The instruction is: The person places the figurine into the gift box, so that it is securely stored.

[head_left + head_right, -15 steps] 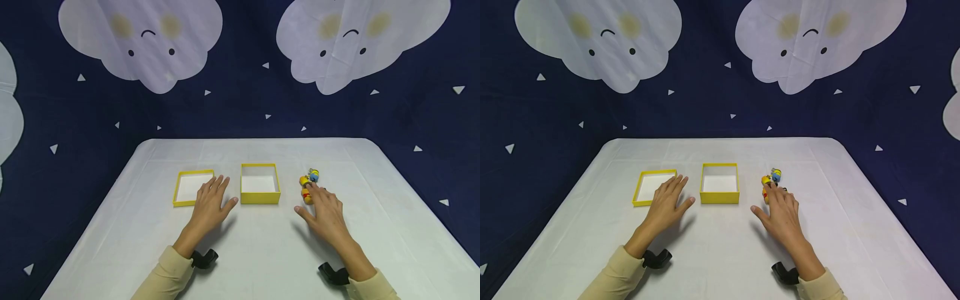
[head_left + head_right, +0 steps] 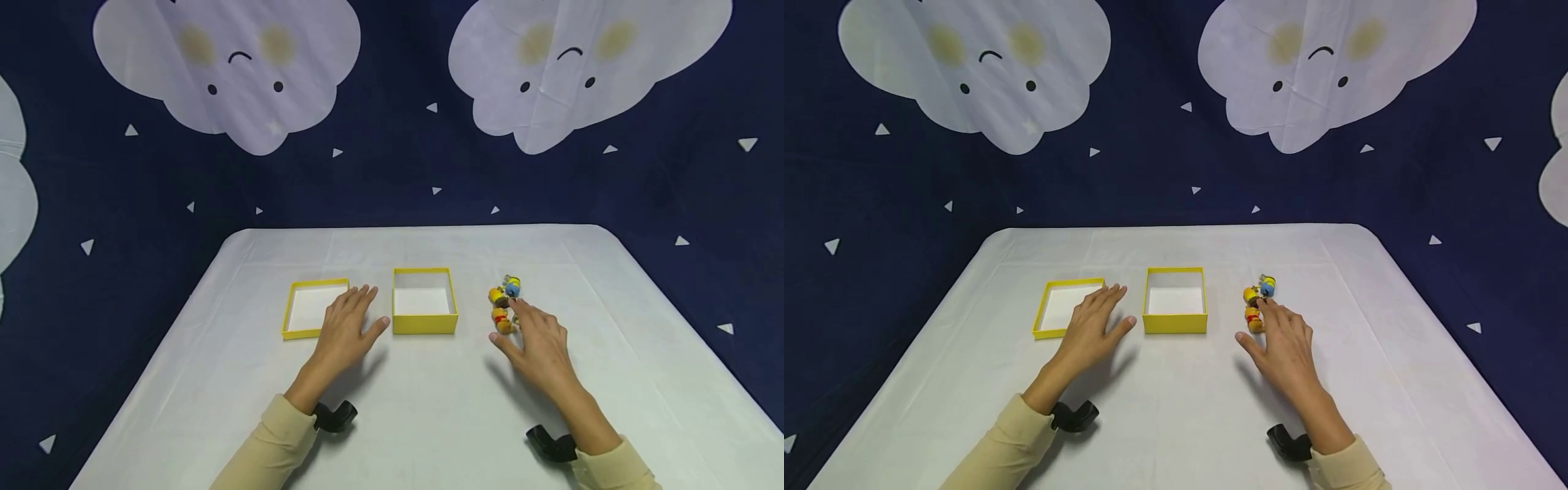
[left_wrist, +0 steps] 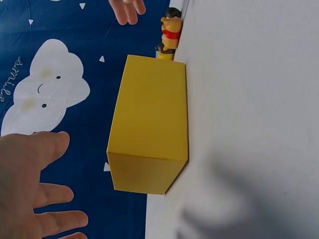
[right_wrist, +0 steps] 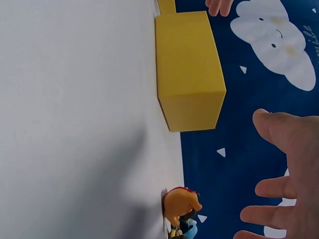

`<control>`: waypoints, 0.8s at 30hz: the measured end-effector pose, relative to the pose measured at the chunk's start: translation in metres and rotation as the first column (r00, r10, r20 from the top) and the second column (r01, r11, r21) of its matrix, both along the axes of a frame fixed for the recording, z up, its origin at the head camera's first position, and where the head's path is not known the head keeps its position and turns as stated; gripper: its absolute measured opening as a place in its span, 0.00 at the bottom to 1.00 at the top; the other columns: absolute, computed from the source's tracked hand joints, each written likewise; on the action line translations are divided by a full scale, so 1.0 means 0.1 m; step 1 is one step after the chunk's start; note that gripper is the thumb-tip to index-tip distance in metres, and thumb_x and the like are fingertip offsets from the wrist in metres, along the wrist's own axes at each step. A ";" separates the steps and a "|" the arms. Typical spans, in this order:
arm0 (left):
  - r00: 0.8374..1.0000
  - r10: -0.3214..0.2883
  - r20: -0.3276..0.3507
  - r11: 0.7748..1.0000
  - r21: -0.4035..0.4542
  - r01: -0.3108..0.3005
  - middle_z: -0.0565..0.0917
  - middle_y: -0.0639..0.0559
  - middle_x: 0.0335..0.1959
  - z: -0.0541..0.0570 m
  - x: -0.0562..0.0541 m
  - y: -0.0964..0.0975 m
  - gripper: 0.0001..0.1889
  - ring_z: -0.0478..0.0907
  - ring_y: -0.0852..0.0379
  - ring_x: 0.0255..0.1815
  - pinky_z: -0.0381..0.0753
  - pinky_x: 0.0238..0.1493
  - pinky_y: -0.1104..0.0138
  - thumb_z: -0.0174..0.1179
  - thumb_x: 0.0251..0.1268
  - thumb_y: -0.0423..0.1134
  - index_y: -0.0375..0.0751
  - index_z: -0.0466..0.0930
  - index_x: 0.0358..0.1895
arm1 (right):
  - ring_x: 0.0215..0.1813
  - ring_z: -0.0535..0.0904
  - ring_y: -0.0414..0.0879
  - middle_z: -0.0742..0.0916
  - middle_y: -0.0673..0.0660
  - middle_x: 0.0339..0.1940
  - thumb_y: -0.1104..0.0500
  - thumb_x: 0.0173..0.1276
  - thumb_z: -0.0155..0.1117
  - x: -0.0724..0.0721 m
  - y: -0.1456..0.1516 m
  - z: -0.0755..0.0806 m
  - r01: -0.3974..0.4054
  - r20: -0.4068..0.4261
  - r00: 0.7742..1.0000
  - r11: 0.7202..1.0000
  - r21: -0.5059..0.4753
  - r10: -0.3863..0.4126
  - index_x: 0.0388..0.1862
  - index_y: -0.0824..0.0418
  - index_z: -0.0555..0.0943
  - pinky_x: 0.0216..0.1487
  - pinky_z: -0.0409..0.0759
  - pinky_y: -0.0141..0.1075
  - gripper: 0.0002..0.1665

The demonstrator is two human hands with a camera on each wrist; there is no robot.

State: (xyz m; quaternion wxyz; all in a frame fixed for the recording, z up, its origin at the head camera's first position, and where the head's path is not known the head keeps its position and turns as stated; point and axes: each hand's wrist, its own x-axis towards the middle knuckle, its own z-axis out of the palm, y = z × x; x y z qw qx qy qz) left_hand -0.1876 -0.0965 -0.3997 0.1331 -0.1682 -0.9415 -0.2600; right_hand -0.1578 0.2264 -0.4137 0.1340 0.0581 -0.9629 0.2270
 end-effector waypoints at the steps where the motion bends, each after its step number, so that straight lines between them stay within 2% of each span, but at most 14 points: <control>1: 1.000 -0.001 0.002 1.000 -0.001 0.001 0.68 0.42 0.69 0.01 -0.01 0.00 0.31 0.60 0.41 0.71 0.60 0.68 0.45 0.54 0.66 0.54 0.43 0.65 0.69 | 0.65 0.61 0.67 0.69 0.69 0.68 0.44 0.63 0.63 0.00 0.01 0.00 0.002 -0.008 1.000 1.000 -0.001 -0.002 0.69 0.64 0.64 0.58 0.57 0.58 0.42; 14: 1.000 -0.012 0.011 0.998 0.061 0.011 0.71 0.44 0.67 0.00 -0.12 0.00 0.29 0.62 0.45 0.70 0.62 0.67 0.49 0.55 0.65 0.53 0.43 0.68 0.66 | 0.60 0.64 0.67 0.72 0.71 0.65 0.47 0.62 0.65 -0.06 0.09 -0.04 0.019 -0.079 0.997 1.000 -0.006 -0.020 0.65 0.67 0.67 0.54 0.59 0.57 0.39; 24: 0.999 -0.049 -0.014 0.988 0.145 0.050 0.73 0.45 0.66 -0.02 -0.18 0.02 0.27 0.64 0.45 0.69 0.62 0.67 0.49 0.57 0.64 0.49 0.42 0.71 0.64 | 0.58 0.65 0.67 0.73 0.72 0.63 0.50 0.60 0.66 -0.10 0.14 -0.07 0.024 -0.106 0.994 1.000 -0.013 -0.025 0.64 0.68 0.68 0.53 0.59 0.57 0.38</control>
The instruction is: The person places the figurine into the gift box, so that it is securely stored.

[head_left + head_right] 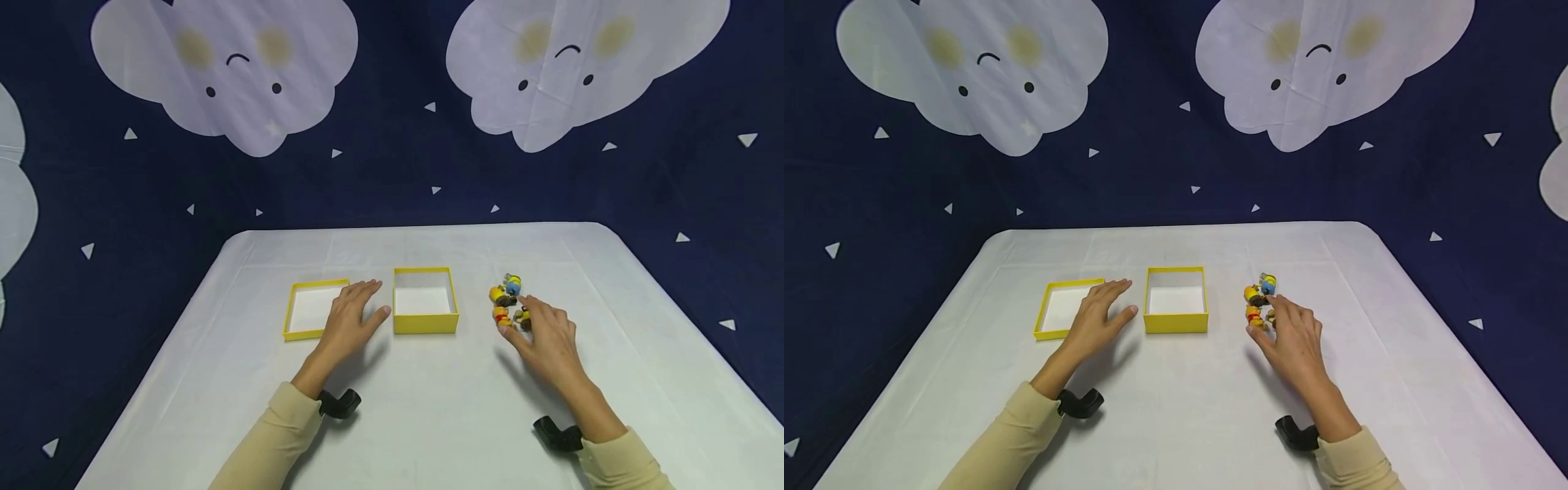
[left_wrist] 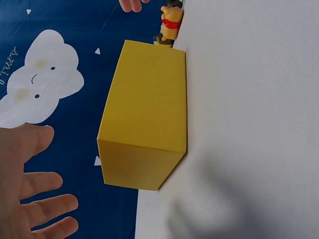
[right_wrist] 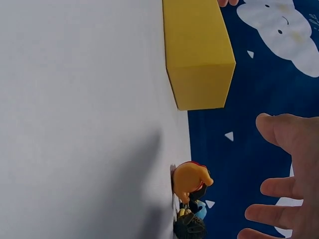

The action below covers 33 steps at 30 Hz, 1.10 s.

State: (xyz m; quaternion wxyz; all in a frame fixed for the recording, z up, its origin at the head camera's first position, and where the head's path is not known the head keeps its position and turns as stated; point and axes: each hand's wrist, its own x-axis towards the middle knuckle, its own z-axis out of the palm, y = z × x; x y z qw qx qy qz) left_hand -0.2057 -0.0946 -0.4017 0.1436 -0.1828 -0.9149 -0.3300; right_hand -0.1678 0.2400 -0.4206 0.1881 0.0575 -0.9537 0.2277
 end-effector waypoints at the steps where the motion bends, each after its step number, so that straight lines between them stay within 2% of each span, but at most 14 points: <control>1: 1.000 -0.003 -0.002 1.000 0.005 0.003 0.73 0.45 0.65 0.00 -0.01 0.00 0.27 0.64 0.45 0.69 0.63 0.66 0.49 0.57 0.64 0.49 0.42 0.71 0.64 | 0.58 0.65 0.67 0.73 0.72 0.63 0.50 0.60 0.66 -0.01 0.00 0.00 0.001 0.001 1.000 1.000 -0.002 -0.001 0.64 0.68 0.68 0.54 0.59 0.57 0.37; 14: 1.000 -0.029 0.011 0.999 0.047 0.029 0.75 0.46 0.64 -0.05 -0.12 0.00 0.25 0.66 0.46 0.68 0.63 0.67 0.49 0.59 0.63 0.46 0.42 0.72 0.63 | 0.57 0.66 0.67 0.74 0.72 0.62 0.51 0.57 0.70 -0.07 0.07 0.02 0.003 -0.008 1.000 1.000 -0.031 -0.003 0.64 0.67 0.68 0.50 0.59 0.54 0.39; 23: 0.996 -0.067 0.053 0.995 0.083 0.062 0.75 0.45 0.64 -0.06 -0.21 0.02 0.25 0.65 0.46 0.67 0.62 0.69 0.50 0.60 0.63 0.43 0.42 0.73 0.63 | 0.54 0.66 0.66 0.75 0.72 0.60 0.53 0.55 0.71 -0.12 0.12 -0.01 0.005 -0.018 1.000 0.998 -0.057 -0.006 0.63 0.66 0.68 0.48 0.59 0.54 0.39; 33: 0.995 -0.080 0.054 0.988 0.135 0.072 0.77 0.45 0.62 -0.08 -0.28 0.04 0.23 0.67 0.45 0.65 0.62 0.69 0.51 0.62 0.61 0.40 0.40 0.76 0.60 | 0.54 0.66 0.66 0.75 0.73 0.59 0.52 0.56 0.71 -0.16 0.19 -0.04 0.000 0.018 1.000 0.999 -0.052 0.001 0.65 0.67 0.67 0.48 0.60 0.54 0.41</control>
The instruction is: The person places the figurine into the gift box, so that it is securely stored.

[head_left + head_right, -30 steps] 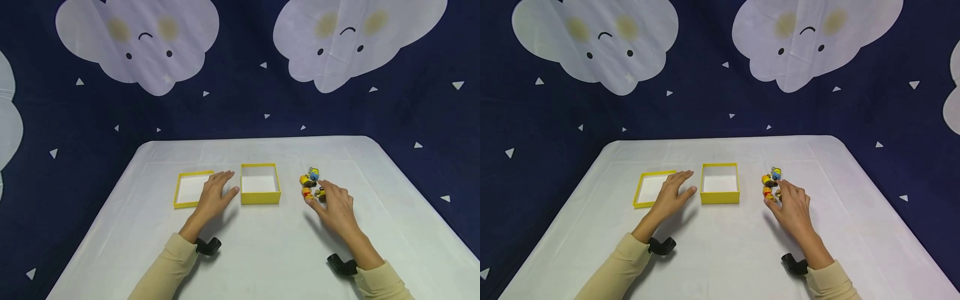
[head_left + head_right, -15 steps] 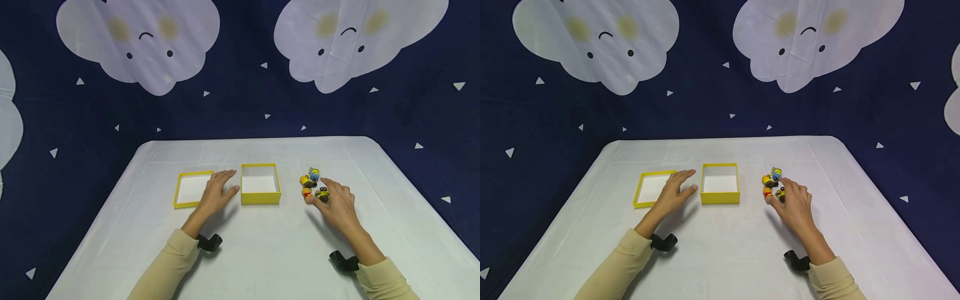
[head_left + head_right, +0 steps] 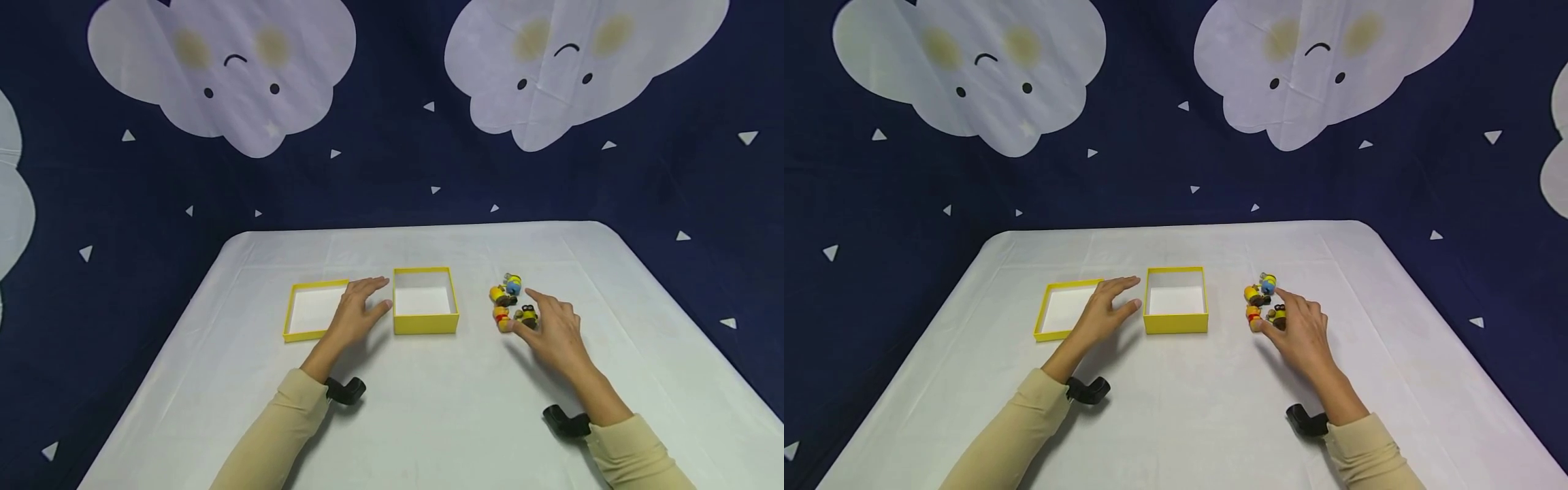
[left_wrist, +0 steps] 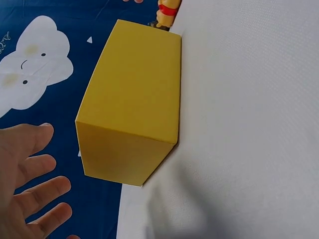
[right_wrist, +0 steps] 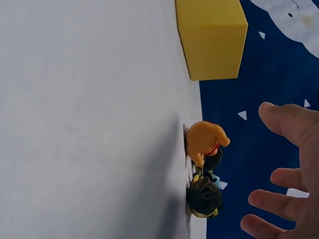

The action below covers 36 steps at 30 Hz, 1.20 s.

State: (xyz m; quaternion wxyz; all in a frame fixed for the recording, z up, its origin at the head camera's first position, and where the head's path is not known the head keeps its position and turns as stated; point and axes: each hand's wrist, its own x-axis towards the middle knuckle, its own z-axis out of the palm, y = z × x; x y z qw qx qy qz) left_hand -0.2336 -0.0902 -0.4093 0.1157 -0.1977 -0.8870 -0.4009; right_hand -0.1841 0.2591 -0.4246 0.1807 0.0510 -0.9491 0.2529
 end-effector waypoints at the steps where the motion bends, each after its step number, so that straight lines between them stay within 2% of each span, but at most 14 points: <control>1: 1.000 -0.001 0.006 1.000 0.003 0.001 0.77 0.45 0.62 0.00 -0.01 0.00 0.23 0.67 0.45 0.65 0.64 0.68 0.51 0.62 0.61 0.40 0.41 0.76 0.60 | 0.54 0.66 0.66 0.75 0.73 0.59 0.51 0.56 0.71 -0.01 0.01 0.00 0.001 0.006 1.000 1.000 0.001 -0.001 0.65 0.67 0.67 0.48 0.60 0.54 0.42; 17: 0.995 -0.003 0.095 0.999 0.039 -0.001 0.76 0.49 0.63 -0.04 -0.11 0.04 0.22 0.65 0.48 0.67 0.64 0.69 0.51 0.61 0.62 0.41 0.46 0.76 0.60 | 0.58 0.65 0.68 0.73 0.73 0.62 0.48 0.58 0.69 -0.07 0.12 -0.04 -0.001 0.100 0.995 1.000 -0.012 0.002 0.67 0.66 0.65 0.52 0.60 0.56 0.44; 27: 0.992 -0.058 0.114 0.996 0.081 0.049 0.75 0.51 0.65 -0.07 -0.17 0.02 0.22 0.64 0.48 0.69 0.62 0.70 0.52 0.62 0.61 0.40 0.44 0.76 0.60 | 0.59 0.65 0.68 0.73 0.72 0.63 0.46 0.59 0.67 -0.10 0.17 -0.04 -0.017 0.170 0.985 1.000 -0.021 0.020 0.68 0.67 0.64 0.55 0.59 0.56 0.44; 36: 0.985 -0.093 0.145 0.991 0.113 0.077 0.74 0.53 0.66 -0.08 -0.19 0.02 0.23 0.61 0.49 0.70 0.61 0.70 0.52 0.62 0.62 0.42 0.42 0.76 0.60 | 0.61 0.62 0.67 0.70 0.72 0.66 0.46 0.61 0.66 -0.16 0.22 -0.05 -0.010 0.261 0.965 1.000 -0.011 0.012 0.69 0.66 0.62 0.59 0.58 0.58 0.44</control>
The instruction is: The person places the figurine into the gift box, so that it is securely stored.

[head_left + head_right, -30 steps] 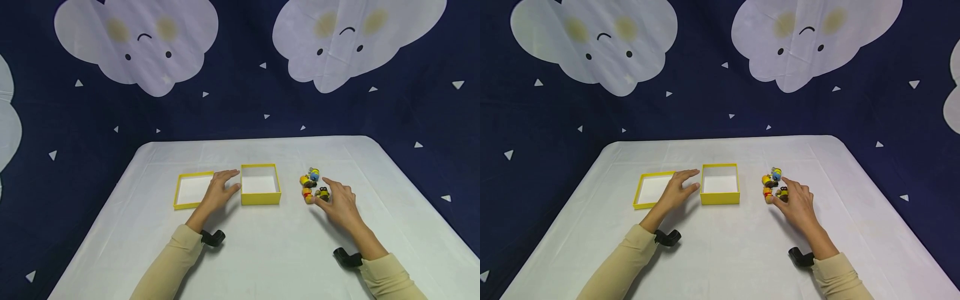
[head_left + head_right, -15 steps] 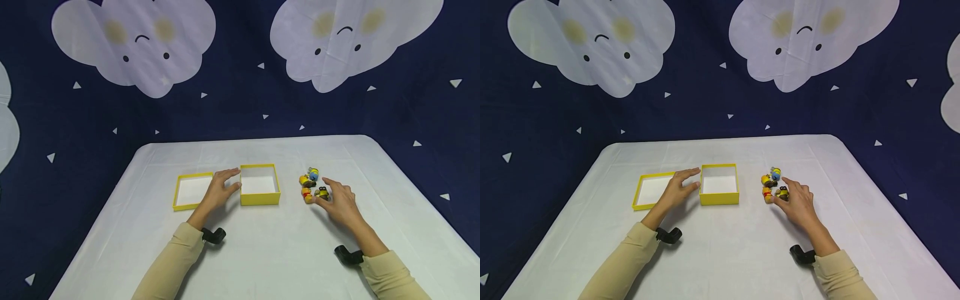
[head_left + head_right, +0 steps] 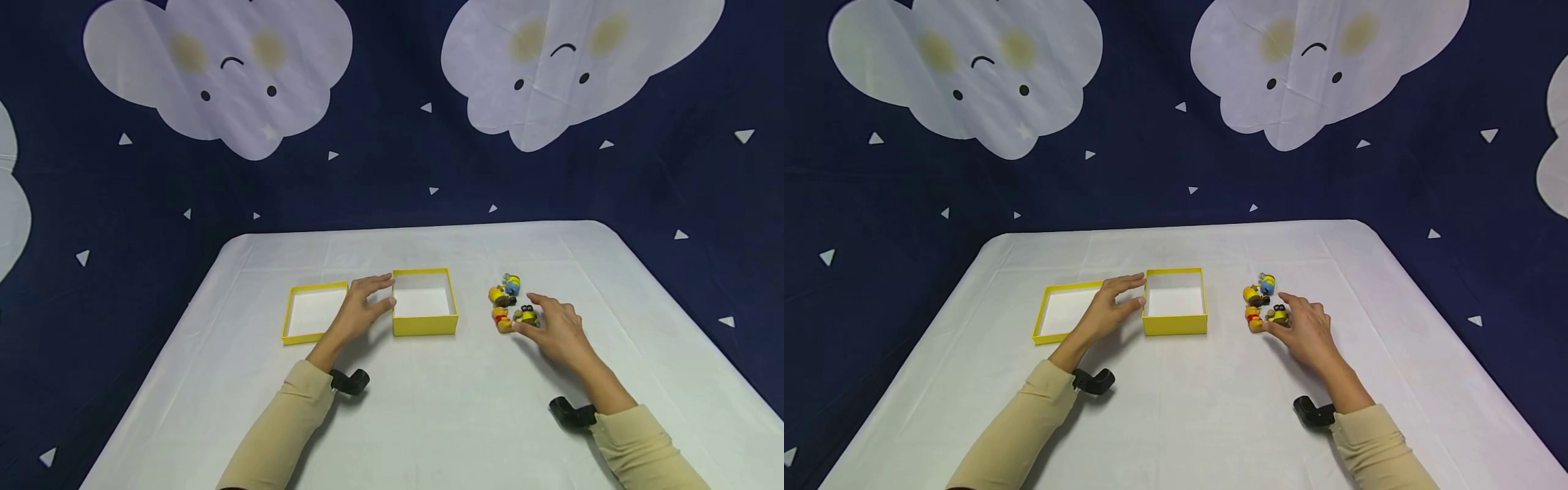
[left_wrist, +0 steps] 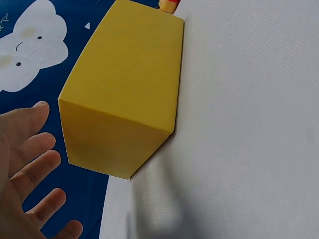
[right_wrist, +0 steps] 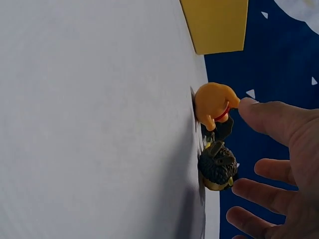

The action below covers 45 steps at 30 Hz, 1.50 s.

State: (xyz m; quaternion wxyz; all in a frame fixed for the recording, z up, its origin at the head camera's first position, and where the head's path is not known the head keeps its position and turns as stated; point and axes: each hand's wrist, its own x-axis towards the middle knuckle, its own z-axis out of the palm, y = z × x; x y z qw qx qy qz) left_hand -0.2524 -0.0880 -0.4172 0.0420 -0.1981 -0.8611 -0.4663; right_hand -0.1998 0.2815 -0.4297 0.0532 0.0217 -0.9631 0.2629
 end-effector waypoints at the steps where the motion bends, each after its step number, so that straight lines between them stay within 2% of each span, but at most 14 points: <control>1: 1.000 -0.001 0.002 1.000 0.002 0.001 0.73 0.53 0.66 0.00 0.00 0.00 0.23 0.61 0.50 0.70 0.62 0.70 0.52 0.62 0.62 0.42 0.42 0.76 0.60 | 0.61 0.62 0.68 0.70 0.72 0.66 0.47 0.61 0.66 0.00 0.00 0.00 0.000 0.007 1.000 1.000 0.003 0.000 0.69 0.67 0.62 0.59 0.57 0.58 0.44; 14: 0.998 -0.043 0.041 0.999 0.012 0.042 0.72 0.54 0.67 -0.01 -0.02 0.02 0.22 0.58 0.51 0.71 0.60 0.71 0.51 0.61 0.63 0.41 0.39 0.76 0.60 | 0.60 0.63 0.69 0.70 0.74 0.66 0.50 0.61 0.66 -0.06 0.08 -0.03 -0.032 0.059 0.998 0.999 0.009 0.031 0.67 0.67 0.65 0.59 0.58 0.60 0.40; 26: 0.996 -0.050 0.068 0.999 0.003 0.050 0.70 0.55 0.68 -0.03 -0.03 0.02 0.22 0.57 0.51 0.71 0.58 0.71 0.49 0.61 0.63 0.40 0.39 0.75 0.60 | 0.61 0.63 0.69 0.71 0.73 0.66 0.52 0.61 0.65 -0.09 0.11 -0.03 -0.049 0.085 0.995 0.999 0.013 0.048 0.66 0.67 0.67 0.60 0.57 0.62 0.38; 45: 0.997 -0.055 0.053 0.998 -0.003 0.055 0.71 0.55 0.68 -0.05 -0.06 0.01 0.23 0.57 0.51 0.71 0.57 0.72 0.50 0.62 0.62 0.39 0.37 0.75 0.60 | 0.61 0.63 0.67 0.72 0.72 0.65 0.53 0.61 0.66 -0.12 0.17 -0.05 -0.058 0.102 0.993 0.998 0.006 0.057 0.64 0.67 0.69 0.59 0.59 0.61 0.35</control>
